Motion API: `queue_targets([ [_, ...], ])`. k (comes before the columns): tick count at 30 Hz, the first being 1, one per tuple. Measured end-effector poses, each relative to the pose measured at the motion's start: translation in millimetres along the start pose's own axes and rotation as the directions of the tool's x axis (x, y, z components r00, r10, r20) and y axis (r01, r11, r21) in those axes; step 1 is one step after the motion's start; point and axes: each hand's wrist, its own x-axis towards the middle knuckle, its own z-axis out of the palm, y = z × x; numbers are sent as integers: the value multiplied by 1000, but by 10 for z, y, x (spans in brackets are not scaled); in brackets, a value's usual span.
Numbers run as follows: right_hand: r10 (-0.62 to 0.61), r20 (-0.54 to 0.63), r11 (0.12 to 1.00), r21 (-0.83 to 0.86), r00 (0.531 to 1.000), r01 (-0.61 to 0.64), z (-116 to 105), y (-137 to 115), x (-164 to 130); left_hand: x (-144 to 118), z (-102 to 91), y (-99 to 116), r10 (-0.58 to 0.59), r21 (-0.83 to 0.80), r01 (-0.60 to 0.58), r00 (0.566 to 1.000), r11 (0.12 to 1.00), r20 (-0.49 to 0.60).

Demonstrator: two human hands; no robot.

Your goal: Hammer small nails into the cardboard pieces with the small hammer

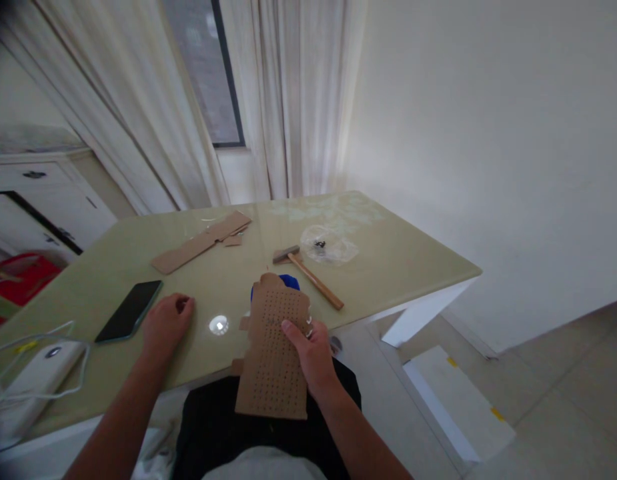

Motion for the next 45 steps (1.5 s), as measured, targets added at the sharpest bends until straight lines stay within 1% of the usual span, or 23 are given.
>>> queue_targets([
  [3, 21, 45, 1000, 20, 999, -22, -11, -62, -47, -5, -5, 15, 1, -19, -1, 1000, 1000, -8],
  [5, 38, 61, 998, 45, 997, -40, 10, -73, -114, -20, -22, 39, 15, -33, -16, 999, 999, -31],
  [9, 76, 84, 992, 98, 994, -84, 93, -71, -243, -78, -91, 132, 84, -71, -91, 992, 993, -98],
  [11, 94, 92, 988, 110, 991, -104, 131, -67, -275, -139, -129, 198, 122, -103, -134, 986, 986, -115],
  [14, 115, 85, 986, 109, 990, -124, 162, -46, -293, -343, -162, 322, 188, -164, -204, 976, 965, -107],
  [16, 129, 79, 985, 103, 988, -137, 167, -21, -305, -581, -168, 424, 241, -260, -252, 968, 932, -74],
  [17, 136, 77, 984, 101, 988, -144, 166, -6, -314, -724, -169, 478, 274, -397, -270, 960, 877, -47],
  [18, 146, 76, 983, 98, 986, -153, 166, 8, -325, -874, -171, 534, 324, -525, -283, 946, 803, -14],
  [19, 156, 76, 982, 97, 985, -163, 165, 21, -337, -1021, -175, 589, 370, -620, -286, 929, 731, 8],
  [20, 169, 81, 980, 97, 982, -177, 166, 32, -350, -1156, -184, 641, 404, -688, -289, 915, 666, 7],
  [22, 204, 115, 971, 103, 972, -216, 170, 48, -377, -1363, -213, 729, 432, -772, -276, 902, 573, -1],
  [24, 234, 155, 960, 120, 960, -253, 178, 57, -403, -1467, -255, 785, 421, -808, -261, 907, 528, -17],
  [26, 247, 183, 953, 132, 952, -272, 189, 62, -428, -1485, -301, 803, 396, -819, -258, 917, 512, -41],
  [28, 244, 187, 952, 139, 951, -272, 200, 68, -452, -1462, -340, 789, 361, -817, -265, 929, 513, -75],
  [30, 235, 176, 955, 141, 956, -261, 205, 74, -469, -1435, -364, 762, 325, -803, -265, 941, 535, -94],
  [33, 222, 152, 963, 120, 963, -241, 204, 81, -480, -1427, -371, 737, 301, -790, -241, 951, 564, -76],
  [39, 219, 142, 967, 103, 965, -235, 189, 84, -487, -1463, -365, 772, 361, -808, -257, 931, 530, -59],
  [43, 207, 140, 971, 92, 968, -221, 174, 91, -497, -1491, -372, 787, 409, -830, -295, 908, 473, -89],
  [45, 196, 161, 973, 87, 967, -212, 173, 91, -502, -1513, -373, 783, 414, -840, -299, 905, 453, -99],
])
